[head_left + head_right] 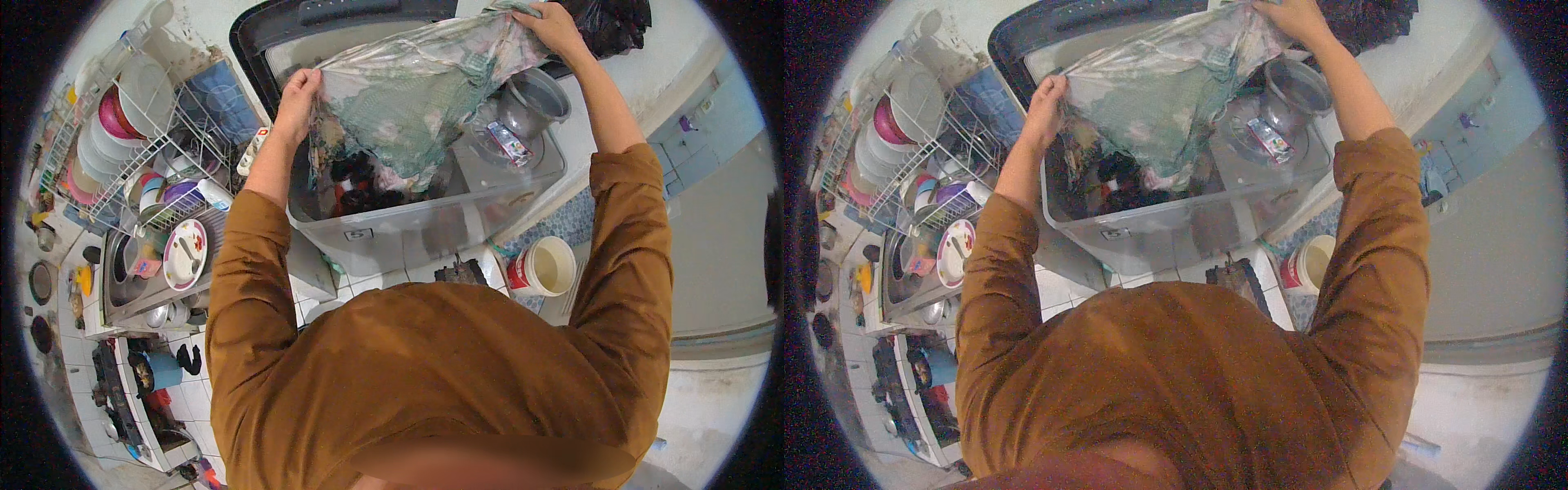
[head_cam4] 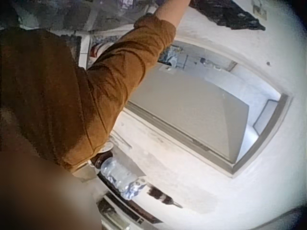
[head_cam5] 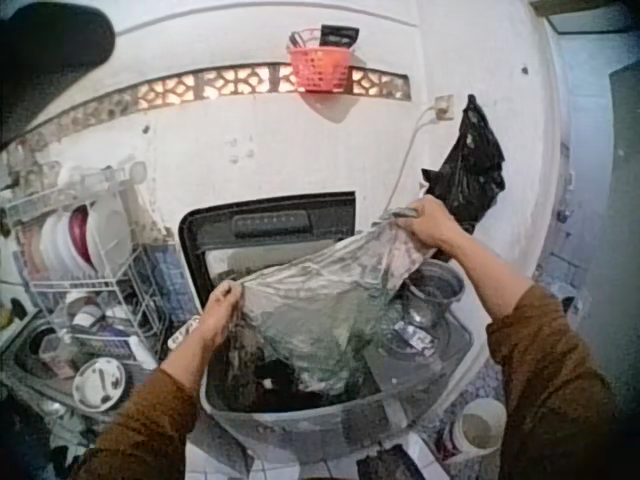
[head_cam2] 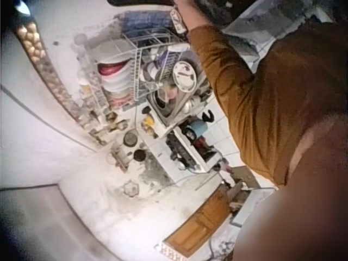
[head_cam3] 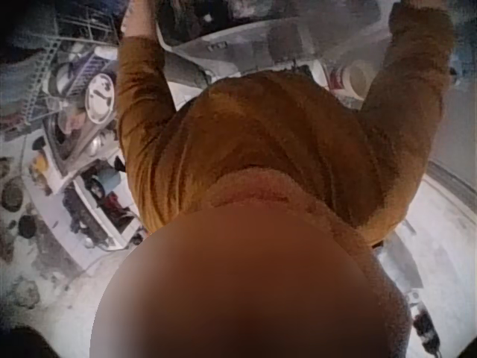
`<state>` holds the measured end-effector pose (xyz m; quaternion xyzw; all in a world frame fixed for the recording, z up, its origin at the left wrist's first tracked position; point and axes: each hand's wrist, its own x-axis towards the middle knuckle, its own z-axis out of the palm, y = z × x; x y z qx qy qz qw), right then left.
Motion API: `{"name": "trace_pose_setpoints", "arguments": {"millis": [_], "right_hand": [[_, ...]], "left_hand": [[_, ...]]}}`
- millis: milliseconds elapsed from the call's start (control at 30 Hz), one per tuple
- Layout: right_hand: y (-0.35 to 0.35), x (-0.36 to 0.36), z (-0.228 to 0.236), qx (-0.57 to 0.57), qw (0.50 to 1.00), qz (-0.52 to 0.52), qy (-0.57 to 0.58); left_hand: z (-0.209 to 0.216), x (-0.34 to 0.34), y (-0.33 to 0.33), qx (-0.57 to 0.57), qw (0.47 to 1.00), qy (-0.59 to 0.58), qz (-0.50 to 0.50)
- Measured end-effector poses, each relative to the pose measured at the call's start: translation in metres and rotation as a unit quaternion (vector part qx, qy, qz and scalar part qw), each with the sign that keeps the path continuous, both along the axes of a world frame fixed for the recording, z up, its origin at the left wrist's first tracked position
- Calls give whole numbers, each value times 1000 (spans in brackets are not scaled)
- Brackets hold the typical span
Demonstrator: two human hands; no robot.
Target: The person washes several pieces of clothing by hand in a top-loading washing machine. They repeatedly submerge, agitate, and wring out the garments in soapy water, then close the machine lid and turn the control dial.
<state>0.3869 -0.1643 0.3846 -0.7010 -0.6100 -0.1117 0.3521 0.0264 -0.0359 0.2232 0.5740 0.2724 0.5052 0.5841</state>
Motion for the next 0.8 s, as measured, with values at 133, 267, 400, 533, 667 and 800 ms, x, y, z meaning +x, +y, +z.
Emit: {"name": "trace_pose_setpoints", "arguments": {"millis": [133,267,400,533,667,800], "right_hand": [[-1,-17,-1,-62,997,-16,49],[14,-30,-25,-38,983,132,123],[27,-67,-45,-170,977,112,68],[65,-59,-100,-151,974,166,-26],[74,-87,-140,-253,919,301,23],[56,-144,-181,-249,886,300,251]], "left_hand": [[16,-2,-5,-63,997,-28,29],[23,-1,-4,-85,994,-62,-38],[30,9,-23,-82,996,-38,-20],[32,33,-10,-58,991,-77,-89],[37,43,-6,-16,988,-82,-131],[57,62,-35,-37,987,-38,-151]]}}
